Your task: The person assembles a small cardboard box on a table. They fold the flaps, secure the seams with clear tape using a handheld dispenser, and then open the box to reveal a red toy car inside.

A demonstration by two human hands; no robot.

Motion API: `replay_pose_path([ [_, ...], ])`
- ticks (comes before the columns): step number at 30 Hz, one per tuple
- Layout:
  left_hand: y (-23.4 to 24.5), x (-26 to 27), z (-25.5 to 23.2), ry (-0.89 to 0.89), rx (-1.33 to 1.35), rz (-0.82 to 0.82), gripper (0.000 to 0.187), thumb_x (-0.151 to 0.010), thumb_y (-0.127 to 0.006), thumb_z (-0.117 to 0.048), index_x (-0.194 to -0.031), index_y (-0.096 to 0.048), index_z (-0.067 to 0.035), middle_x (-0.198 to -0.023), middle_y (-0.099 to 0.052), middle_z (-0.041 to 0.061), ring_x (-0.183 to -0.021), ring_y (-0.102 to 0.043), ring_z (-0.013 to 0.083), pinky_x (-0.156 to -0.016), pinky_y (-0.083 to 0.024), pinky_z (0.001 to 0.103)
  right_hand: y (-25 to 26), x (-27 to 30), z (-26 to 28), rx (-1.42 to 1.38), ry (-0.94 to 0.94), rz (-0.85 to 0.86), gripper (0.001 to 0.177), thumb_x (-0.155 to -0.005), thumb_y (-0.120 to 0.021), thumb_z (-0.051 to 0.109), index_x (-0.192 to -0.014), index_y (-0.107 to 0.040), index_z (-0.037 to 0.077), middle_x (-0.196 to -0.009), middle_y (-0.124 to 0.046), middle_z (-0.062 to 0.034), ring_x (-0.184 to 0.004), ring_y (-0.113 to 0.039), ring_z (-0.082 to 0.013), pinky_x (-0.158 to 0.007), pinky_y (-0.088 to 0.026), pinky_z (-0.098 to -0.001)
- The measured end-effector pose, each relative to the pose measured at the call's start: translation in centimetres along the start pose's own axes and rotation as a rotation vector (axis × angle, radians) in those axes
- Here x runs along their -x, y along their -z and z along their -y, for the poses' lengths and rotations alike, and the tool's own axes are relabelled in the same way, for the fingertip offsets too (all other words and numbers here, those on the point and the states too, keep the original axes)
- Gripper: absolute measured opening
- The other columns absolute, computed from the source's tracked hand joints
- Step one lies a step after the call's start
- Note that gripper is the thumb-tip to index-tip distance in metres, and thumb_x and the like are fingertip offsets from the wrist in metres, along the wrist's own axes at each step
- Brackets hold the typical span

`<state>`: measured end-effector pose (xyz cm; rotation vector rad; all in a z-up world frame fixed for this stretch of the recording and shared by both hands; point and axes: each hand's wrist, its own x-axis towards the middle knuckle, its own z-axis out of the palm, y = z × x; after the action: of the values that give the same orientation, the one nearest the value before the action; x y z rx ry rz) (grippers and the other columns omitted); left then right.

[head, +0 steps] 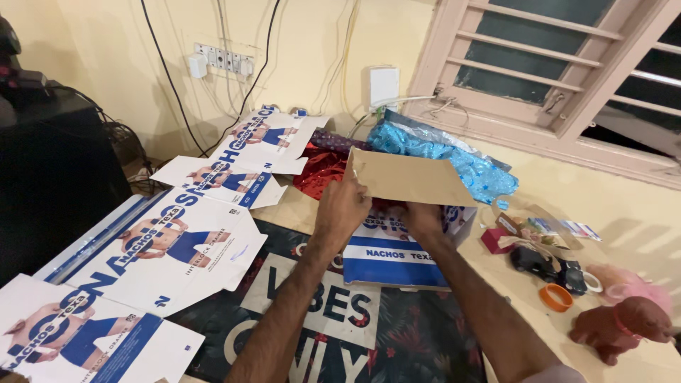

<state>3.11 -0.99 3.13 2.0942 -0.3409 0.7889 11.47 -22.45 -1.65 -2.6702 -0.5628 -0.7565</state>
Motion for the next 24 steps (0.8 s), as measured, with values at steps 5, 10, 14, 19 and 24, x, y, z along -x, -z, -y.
replay_pose_path([
  [5,-0.3,-0.4,0.5,-0.042,-0.018,-0.077,0.019,-0.078,-0.074,-0.009,-0.093,-0.079,0.002,-0.081,-0.073,0.024,-0.077,-0.072,0.0419,-0.076,-0.059,0.047,-1.7,-1.0,-0.2,0.038,-0.044,-0.046,0.039,-0.074,-0.082,0.019,-0.112,-0.074,0.01,-0.107,-0.073,-0.0165,-0.103,-0.068,-0.0367,-0.089,-0.052,-0.049],
  [10,-0.5,-0.2,1.0,0.015,-0.044,0.002,0.018,-0.085,-0.072,-0.013,-0.098,-0.08,-0.003,-0.083,-0.073,0.024,-0.079,-0.073,0.0396,-0.077,-0.06,0.045,-1.8,-1.2,-3.4,0.018,0.087,0.026,0.04,-0.071,-0.079,0.014,-0.109,-0.072,0.005,-0.102,-0.073,-0.019,-0.1,-0.07,-0.0371,-0.089,-0.056,-0.0469],
  [14,-0.6,0.0,0.8,0.035,-0.039,-0.005,0.021,-0.084,-0.072,-0.015,-0.101,-0.079,-0.005,-0.084,-0.074,0.021,-0.077,-0.075,0.0366,-0.075,-0.061,0.044,-2.1,0.2,-6.6,-0.058,-0.13,-0.187,0.04,-0.076,-0.079,0.014,-0.114,-0.07,0.004,-0.104,-0.071,-0.0226,-0.098,-0.068,-0.0426,-0.084,-0.054,-0.05],
  [19,-0.4,0.1,0.4,0.048,-0.12,-0.015,0.02,-0.086,-0.073,-0.017,-0.102,-0.08,-0.008,-0.086,-0.075,0.02,-0.082,-0.073,0.0386,-0.076,-0.059,0.048,-3.7,0.5,-10.4,-0.107,0.386,-0.401,0.061,-0.059,-0.074,0.002,-0.119,-0.063,-0.006,-0.111,-0.066,-0.0327,-0.105,-0.06,-0.0534,-0.087,-0.049,-0.055],
  [24,0.2,0.6,0.0,0.092,-0.161,0.008,0.024,-0.083,-0.075,-0.018,-0.106,-0.079,-0.012,-0.09,-0.077,0.016,-0.087,-0.073,0.036,-0.078,-0.057,0.049,-1.3,3.0,-9.8,-0.17,0.143,-0.145,0.051,-0.07,-0.066,-0.002,-0.122,-0.066,0.001,-0.106,-0.067,-0.0266,-0.105,-0.064,-0.048,-0.09,-0.051,-0.0492],
])
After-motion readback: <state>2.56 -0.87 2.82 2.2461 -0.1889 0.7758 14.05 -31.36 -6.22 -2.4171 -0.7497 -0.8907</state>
